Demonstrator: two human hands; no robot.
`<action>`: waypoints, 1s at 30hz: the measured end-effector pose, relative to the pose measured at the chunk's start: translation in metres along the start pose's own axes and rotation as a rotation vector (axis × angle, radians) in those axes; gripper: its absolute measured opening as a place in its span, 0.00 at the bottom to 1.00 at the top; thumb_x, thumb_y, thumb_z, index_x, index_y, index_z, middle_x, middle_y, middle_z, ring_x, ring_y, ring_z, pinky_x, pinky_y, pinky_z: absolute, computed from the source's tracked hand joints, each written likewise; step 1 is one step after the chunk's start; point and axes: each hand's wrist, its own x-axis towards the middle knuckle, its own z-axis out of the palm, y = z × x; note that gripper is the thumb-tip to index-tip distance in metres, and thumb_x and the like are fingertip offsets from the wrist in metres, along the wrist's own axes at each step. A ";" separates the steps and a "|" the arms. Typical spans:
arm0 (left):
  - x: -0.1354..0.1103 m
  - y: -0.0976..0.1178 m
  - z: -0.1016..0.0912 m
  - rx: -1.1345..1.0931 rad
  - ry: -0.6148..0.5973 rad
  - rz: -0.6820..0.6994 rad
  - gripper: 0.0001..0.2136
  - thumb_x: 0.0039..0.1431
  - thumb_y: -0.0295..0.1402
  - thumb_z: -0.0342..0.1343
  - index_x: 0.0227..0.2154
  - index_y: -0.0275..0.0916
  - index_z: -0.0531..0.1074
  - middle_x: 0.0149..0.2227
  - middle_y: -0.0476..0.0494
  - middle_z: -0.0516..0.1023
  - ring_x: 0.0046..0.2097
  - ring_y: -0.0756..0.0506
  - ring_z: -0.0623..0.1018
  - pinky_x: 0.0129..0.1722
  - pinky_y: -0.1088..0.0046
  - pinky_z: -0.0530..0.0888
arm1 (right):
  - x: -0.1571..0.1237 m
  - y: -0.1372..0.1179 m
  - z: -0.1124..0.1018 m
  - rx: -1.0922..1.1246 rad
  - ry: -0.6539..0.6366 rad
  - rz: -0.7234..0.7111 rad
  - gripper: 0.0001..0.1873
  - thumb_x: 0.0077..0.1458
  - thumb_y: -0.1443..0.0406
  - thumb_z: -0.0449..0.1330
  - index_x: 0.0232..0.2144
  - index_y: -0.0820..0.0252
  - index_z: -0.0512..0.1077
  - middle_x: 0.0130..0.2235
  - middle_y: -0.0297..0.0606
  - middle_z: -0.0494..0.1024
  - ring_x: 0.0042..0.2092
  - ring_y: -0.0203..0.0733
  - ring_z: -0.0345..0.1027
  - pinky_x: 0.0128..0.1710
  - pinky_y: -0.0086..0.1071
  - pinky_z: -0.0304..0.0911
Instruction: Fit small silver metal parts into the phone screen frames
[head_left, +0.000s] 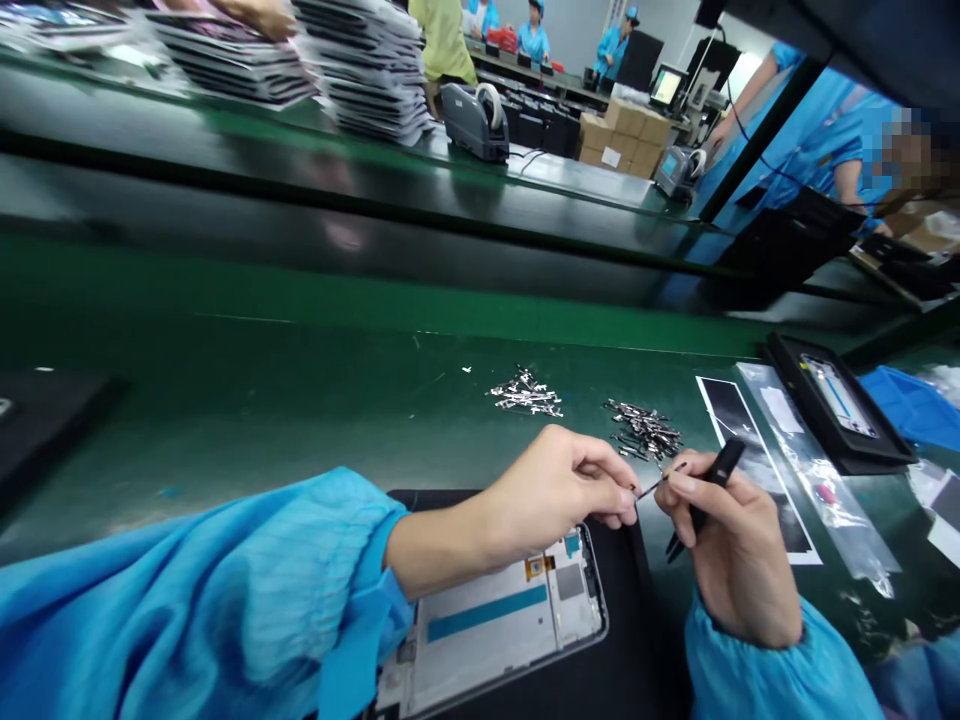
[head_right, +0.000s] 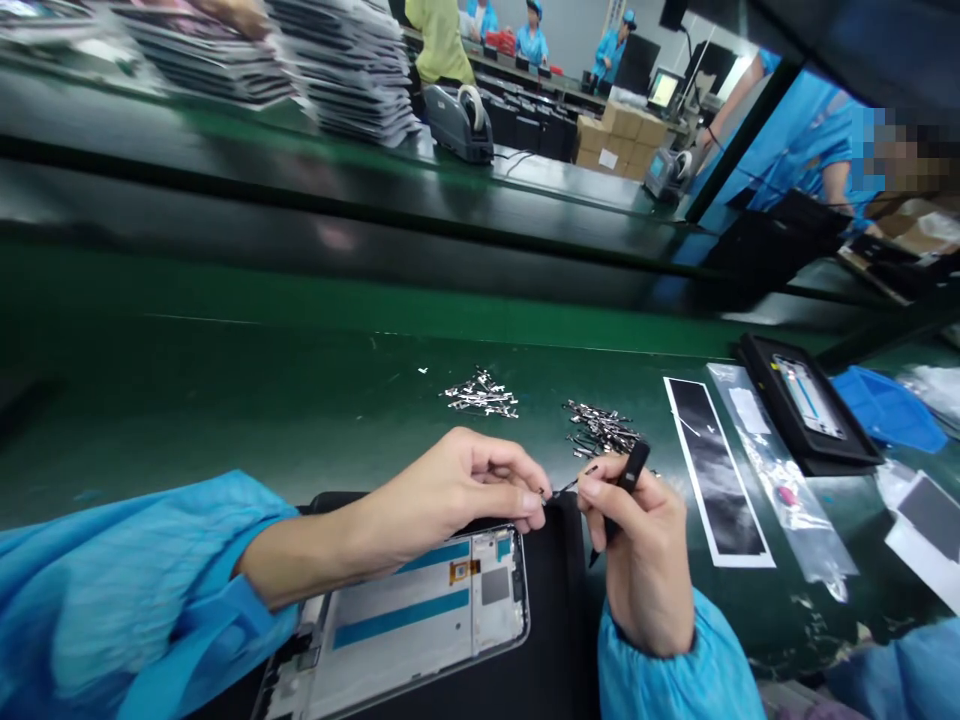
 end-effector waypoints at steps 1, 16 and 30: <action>-0.002 -0.001 0.000 -0.013 0.024 0.004 0.05 0.46 0.19 0.54 0.29 0.27 0.69 0.22 0.48 0.72 0.24 0.56 0.71 0.28 0.83 0.67 | -0.003 0.000 0.000 -0.005 0.020 -0.033 0.06 0.40 0.65 0.62 0.20 0.63 0.69 0.20 0.31 0.66 0.16 0.26 0.53 0.16 0.24 0.46; -0.031 -0.020 0.006 -0.255 0.064 0.122 0.07 0.46 0.31 0.57 0.24 0.29 0.71 0.24 0.44 0.73 0.27 0.52 0.70 0.31 0.77 0.65 | -0.044 0.011 0.022 -0.177 0.144 -0.658 0.06 0.44 0.73 0.58 0.25 0.59 0.72 0.22 0.32 0.68 0.24 0.31 0.57 0.22 0.27 0.50; -0.047 -0.025 0.014 -0.238 0.153 0.188 0.08 0.41 0.32 0.55 0.15 0.32 0.65 0.18 0.48 0.67 0.23 0.53 0.65 0.25 0.78 0.61 | -0.064 -0.004 0.023 0.127 -0.096 0.274 0.09 0.35 0.61 0.64 0.20 0.60 0.72 0.18 0.33 0.67 0.15 0.24 0.52 0.14 0.21 0.38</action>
